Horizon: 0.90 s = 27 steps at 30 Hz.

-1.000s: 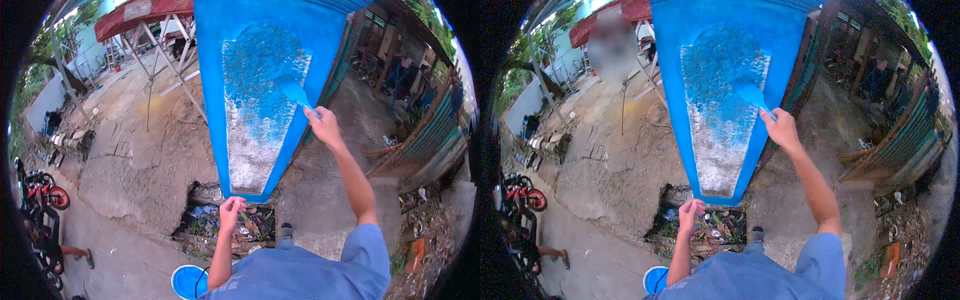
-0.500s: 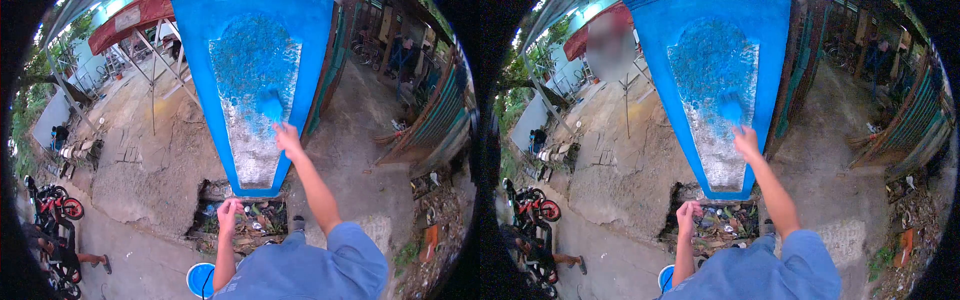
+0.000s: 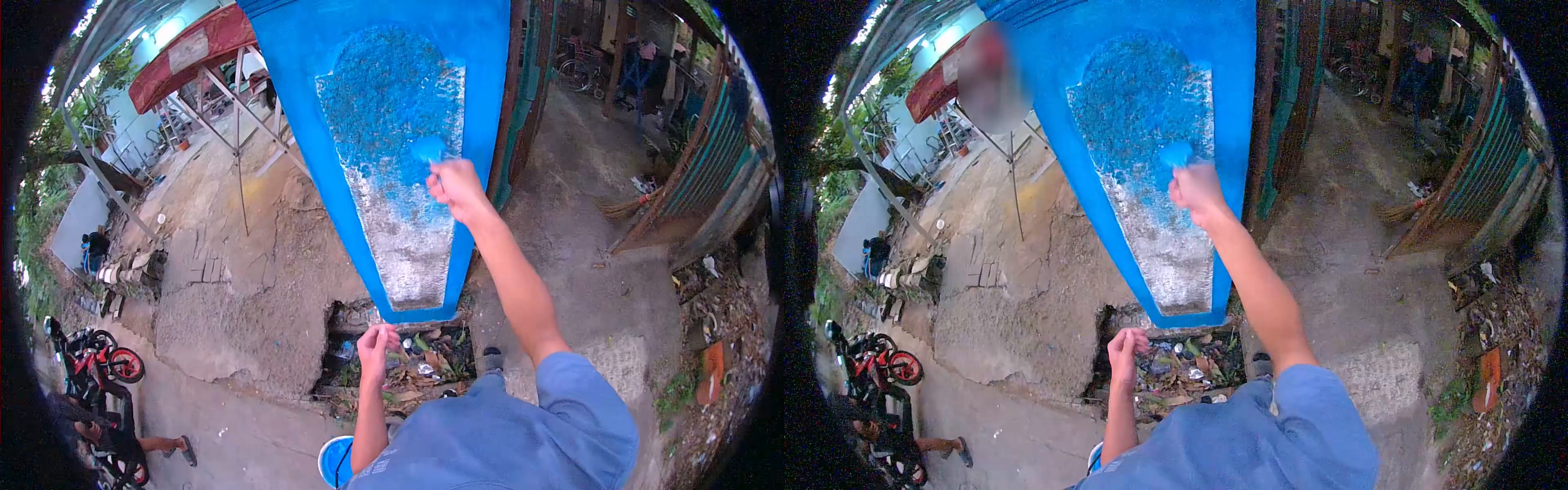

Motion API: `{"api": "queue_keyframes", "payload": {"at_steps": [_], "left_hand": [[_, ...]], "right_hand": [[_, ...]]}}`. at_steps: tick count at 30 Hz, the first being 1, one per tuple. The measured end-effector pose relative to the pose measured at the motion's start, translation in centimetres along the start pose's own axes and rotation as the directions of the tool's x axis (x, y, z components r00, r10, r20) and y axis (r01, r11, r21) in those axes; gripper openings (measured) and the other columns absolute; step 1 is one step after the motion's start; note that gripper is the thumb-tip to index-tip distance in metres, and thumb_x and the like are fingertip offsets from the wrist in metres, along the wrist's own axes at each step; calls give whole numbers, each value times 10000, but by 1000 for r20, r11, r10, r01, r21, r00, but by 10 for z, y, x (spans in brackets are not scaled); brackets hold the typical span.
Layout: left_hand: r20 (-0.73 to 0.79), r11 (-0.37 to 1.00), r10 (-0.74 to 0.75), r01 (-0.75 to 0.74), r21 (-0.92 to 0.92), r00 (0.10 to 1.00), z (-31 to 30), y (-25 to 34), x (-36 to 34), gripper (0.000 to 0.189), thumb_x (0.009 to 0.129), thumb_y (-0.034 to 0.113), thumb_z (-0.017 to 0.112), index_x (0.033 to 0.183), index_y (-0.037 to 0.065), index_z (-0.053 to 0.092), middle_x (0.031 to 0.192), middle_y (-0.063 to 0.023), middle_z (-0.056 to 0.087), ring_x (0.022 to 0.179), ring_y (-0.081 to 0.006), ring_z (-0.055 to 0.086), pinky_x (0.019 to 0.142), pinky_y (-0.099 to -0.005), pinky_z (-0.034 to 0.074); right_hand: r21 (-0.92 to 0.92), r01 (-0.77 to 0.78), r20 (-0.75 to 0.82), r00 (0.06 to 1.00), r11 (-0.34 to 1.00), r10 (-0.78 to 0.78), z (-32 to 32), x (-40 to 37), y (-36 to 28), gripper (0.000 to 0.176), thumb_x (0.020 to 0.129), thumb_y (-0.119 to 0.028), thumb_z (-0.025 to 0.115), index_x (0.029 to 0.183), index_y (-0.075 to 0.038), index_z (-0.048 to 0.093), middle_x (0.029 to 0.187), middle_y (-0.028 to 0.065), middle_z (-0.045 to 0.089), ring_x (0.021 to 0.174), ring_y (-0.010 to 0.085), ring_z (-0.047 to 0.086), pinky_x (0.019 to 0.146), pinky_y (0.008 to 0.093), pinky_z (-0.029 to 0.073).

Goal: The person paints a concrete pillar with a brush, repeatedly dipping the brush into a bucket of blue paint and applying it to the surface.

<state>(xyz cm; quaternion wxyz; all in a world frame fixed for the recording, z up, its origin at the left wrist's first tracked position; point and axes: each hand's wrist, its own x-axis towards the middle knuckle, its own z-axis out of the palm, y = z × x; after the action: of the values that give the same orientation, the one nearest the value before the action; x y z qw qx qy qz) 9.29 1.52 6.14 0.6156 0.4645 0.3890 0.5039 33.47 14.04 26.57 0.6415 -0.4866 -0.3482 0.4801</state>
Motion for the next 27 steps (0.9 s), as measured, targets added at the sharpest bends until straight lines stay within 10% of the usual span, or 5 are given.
{"api": "queue_keyframes", "payload": {"at_steps": [9,11,21,27], "left_hand": [[-45,1000,-6,6,16,999,-4,5,-13,266,901,236,488,856,-3,595,709,-40,586,620,-94,542,588,-221,439],[-56,1000,11,-12,-10,998,-8,5,-12,266,901,238,486,859,-1,596,711,-41,586,623,-96,544,591,-224,440],[-98,998,13,-7,56,995,-25,-1,-22,300,922,236,430,871,-24,572,694,-47,580,607,-103,539,562,-225,432],[-112,1000,17,-14,28,994,-31,1,-25,250,901,208,473,875,-9,596,714,-41,595,627,-94,546,587,-220,427]], "right_hand": [[17,342,81,936,940,-342,54,-8,-69,235,892,-214,470,824,3,530,586,37,480,418,87,434,331,241,295],[-38,263,115,959,964,-258,53,12,-48,266,913,-237,443,992,7,517,607,7,446,422,41,349,333,197,227],[17,-118,-70,990,993,119,12,1,188,312,906,-296,446,903,2,539,559,8,436,373,70,360,307,215,239],[161,-350,-122,921,923,371,4,-12,201,226,888,-191,432,834,8,524,564,28,450,358,77,336,291,228,206]]}}
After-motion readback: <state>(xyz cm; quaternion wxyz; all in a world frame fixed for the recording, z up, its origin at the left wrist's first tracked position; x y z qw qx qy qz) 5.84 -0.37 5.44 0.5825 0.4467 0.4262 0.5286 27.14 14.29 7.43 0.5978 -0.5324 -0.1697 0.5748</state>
